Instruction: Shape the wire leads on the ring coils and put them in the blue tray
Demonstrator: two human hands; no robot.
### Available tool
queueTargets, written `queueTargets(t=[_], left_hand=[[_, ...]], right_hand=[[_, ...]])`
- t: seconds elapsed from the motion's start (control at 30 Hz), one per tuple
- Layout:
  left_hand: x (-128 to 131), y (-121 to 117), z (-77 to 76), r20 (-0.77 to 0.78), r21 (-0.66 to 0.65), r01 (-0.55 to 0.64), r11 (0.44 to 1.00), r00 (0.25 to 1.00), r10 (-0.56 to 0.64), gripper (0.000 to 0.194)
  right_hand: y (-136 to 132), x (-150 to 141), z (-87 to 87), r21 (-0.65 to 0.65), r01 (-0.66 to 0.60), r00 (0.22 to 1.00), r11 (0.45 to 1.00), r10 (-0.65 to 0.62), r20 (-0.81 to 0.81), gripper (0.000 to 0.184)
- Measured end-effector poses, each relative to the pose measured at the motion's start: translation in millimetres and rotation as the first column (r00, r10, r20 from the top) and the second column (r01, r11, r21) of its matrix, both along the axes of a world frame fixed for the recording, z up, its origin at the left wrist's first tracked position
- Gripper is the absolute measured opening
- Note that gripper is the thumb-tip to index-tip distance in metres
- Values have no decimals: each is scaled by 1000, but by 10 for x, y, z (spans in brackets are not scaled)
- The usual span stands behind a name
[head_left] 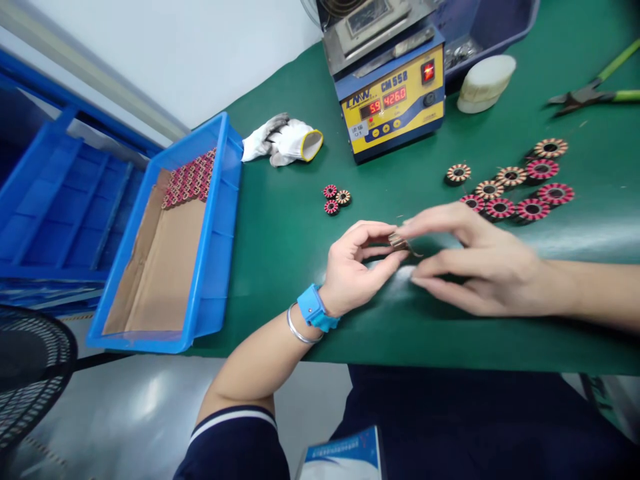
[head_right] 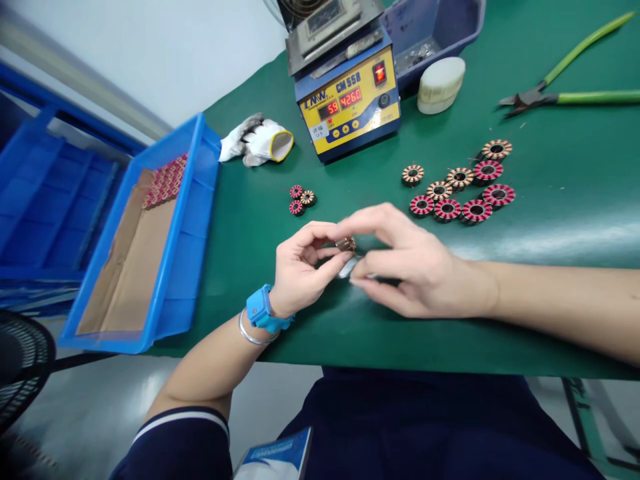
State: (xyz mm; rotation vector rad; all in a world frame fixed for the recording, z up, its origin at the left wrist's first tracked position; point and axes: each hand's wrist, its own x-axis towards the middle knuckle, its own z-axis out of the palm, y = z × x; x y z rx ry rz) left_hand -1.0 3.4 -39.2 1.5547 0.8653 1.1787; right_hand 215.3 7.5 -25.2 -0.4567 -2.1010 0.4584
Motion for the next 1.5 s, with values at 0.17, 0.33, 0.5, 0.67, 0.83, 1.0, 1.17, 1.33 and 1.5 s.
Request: queueTargets(t=[0.17, 0.33, 0.5, 0.67, 0.83, 1.0, 1.17, 1.33, 1.5], left_hand=[[-6, 4, 17, 9, 5, 25, 1000, 1000, -25, 33], [4, 7, 21, 36, 54, 63, 997, 997, -65, 32], [8, 6, 17, 17, 35, 61, 998, 998, -62, 32], [4, -11, 36, -2, -28, 53, 998, 999, -53, 34], [4, -22, 50, -12, -39, 57, 998, 998, -58, 34], [-7, -5, 68, 60, -117, 94, 989, 994, -87, 33], [-41, 48, 46, 120, -176, 131, 976, 987, -111, 36], [-56, 54, 36, 135, -217, 135, 967, 985, -107, 40], [-62, 35, 74, 142, -279, 178, 944, 979, -143, 43]], right_hand=[[71, 35, -17, -238, 112, 989, 965, -130, -64, 8], [154, 32, -86, -439, 88, 992, 894, -118, -42, 7], [134, 10, -86, -474, 62, 993, 878, -102, -61, 15], [146, 26, -77, -488, 49, 996, 871, -82, -45, 16], [149, 29, -64, -488, 56, 995, 871, -87, -41, 15], [161, 48, -22, -444, 93, 991, 891, -127, -49, 14], [175, 74, -10, 3, 133, 991, 991, -133, 10, 24], [160, 95, -17, 265, 178, 971, 948, -213, 109, 16], [145, 139, -25, 299, 169, 959, 939, -226, 169, 16]])
